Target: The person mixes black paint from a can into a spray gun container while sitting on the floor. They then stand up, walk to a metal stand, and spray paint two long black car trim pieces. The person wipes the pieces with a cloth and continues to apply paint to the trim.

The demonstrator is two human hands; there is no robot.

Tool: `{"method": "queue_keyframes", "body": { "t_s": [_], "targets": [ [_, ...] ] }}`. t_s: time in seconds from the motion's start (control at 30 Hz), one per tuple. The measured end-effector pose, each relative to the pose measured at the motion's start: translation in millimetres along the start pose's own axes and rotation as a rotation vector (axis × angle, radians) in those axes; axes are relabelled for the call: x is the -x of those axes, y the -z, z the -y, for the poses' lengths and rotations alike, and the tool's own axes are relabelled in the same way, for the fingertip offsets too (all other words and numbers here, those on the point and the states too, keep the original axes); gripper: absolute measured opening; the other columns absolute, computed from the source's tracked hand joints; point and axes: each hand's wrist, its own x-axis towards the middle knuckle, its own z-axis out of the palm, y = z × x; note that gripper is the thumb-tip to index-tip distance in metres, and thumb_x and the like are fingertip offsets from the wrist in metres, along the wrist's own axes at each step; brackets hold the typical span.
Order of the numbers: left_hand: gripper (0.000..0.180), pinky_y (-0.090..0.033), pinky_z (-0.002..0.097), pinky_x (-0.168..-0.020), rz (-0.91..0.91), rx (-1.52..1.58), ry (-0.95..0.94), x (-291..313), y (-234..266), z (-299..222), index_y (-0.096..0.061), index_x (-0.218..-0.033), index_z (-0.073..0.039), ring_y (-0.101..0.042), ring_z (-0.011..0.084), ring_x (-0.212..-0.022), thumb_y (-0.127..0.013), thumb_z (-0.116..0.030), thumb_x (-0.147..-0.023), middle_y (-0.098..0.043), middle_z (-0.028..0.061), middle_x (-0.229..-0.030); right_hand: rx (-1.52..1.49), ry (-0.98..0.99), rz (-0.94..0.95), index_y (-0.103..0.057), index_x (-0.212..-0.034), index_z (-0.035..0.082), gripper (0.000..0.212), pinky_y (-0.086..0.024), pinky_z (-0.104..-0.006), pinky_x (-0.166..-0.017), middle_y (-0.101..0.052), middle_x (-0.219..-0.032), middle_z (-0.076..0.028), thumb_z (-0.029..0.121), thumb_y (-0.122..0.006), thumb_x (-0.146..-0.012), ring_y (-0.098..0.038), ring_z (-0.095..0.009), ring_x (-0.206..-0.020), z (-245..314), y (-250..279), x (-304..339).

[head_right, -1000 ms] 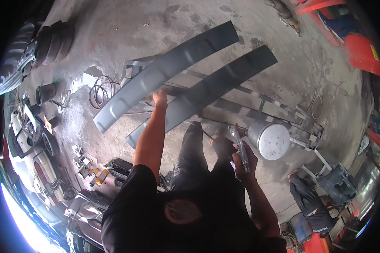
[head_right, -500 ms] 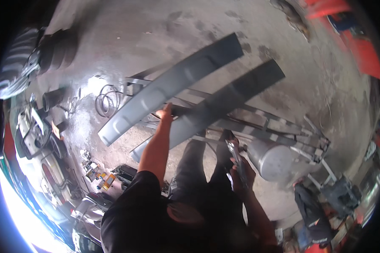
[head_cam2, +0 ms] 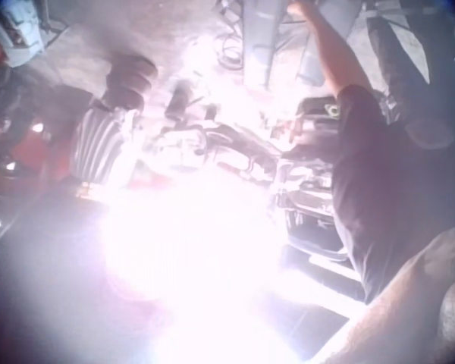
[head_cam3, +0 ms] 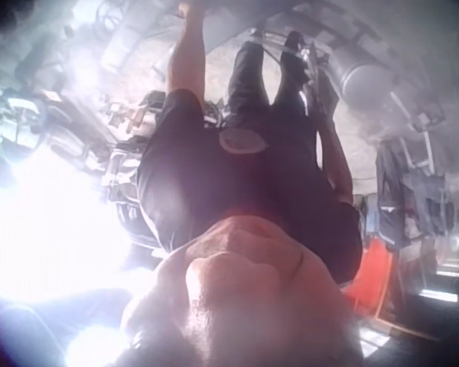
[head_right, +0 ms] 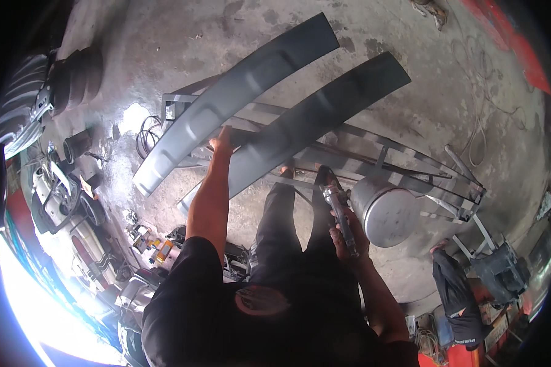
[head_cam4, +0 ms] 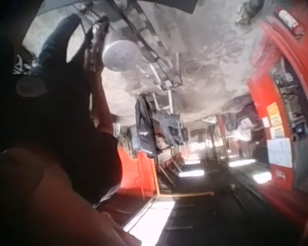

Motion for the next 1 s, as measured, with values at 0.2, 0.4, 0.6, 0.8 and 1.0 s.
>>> {"method": "queue_keyframes", "body": {
  "t_s": [0.2,0.4,0.6,0.8,1.0],
  "targets": [
    [0.104,-0.058,0.0596,-0.086,0.082,-0.171,-0.128,-42.6,-20.9,-15.9,-0.021,-0.156,-0.006,-0.064,0.0355,-0.117,-0.087,-0.027,-0.078,-0.051,0.023,-0.138,0.328,0.364,0.017,-0.051,-0.142,0.0,0.054,-0.056,-0.0412,-0.082,-0.07,-0.12,-0.012,0.011,-0.073,-0.094,-0.069,-0.026,-0.098,-47.9,0.5,24.6],
    [0.105,-0.056,0.0575,-0.09,0.104,-0.228,-0.151,-59.5,-60.2,-41.3,-0.02,-0.159,-0.008,-0.063,0.0336,-0.118,-0.085,-0.033,-0.081,-0.052,0.0219,-0.142,0.086,0.064,0.016,-0.073,-0.112,0.007,0.025,-0.059,-0.0419,-0.086,-0.075,-0.109,-0.017,0.013,-0.079,-0.089,-0.073,-0.032,-0.102,-6.7,37.7,-1.8],
    [0.106,-0.054,0.0555,-0.094,0.112,-0.313,-0.193,-84.8,-79.9,-24.0,-0.018,-0.162,-0.01,-0.063,0.0316,-0.12,-0.083,-0.038,-0.083,-0.053,0.0208,-0.145,-0.051,-0.075,0.0,-0.066,-0.122,0.007,0.033,-0.054,-0.0448,-0.086,-0.072,-0.111,-0.01,0.015,-0.078,-0.093,-0.068,-0.029,-0.103,-6.6,28.3,2.1],
    [0.107,-0.053,0.0534,-0.098,-0.045,-1.275,-0.707,-166.2,-67.9,11.8,-0.016,-0.164,-0.011,-0.063,0.0296,-0.122,-0.081,-0.044,-0.086,-0.054,0.0197,-0.149,-1.178,-0.714,0.21,-0.055,-0.142,0.0,0.044,-0.055,-0.0334,-0.083,-0.065,-0.131,-0.015,0.007,-0.065,-0.1,-0.067,-0.021,-0.099,-93.3,-11.8,38.9],
    [0.098,-0.051,0.0482,-0.106,-0.048,-0.212,-0.111,25.1,-148.5,14.5,-0.029,-0.145,0.005,-0.059,0.0324,-0.125,-0.094,-0.025,-0.079,-0.056,0.026,-0.143,0.067,-0.072,-0.101,-0.064,-0.131,0.002,0.041,-0.053,-0.0303,-0.073,-0.071,-0.104,-0.009,0.008,-0.068,-0.091,-0.064,-0.014,-0.081,-23.1,25.6,-7.4]
  ]
}}
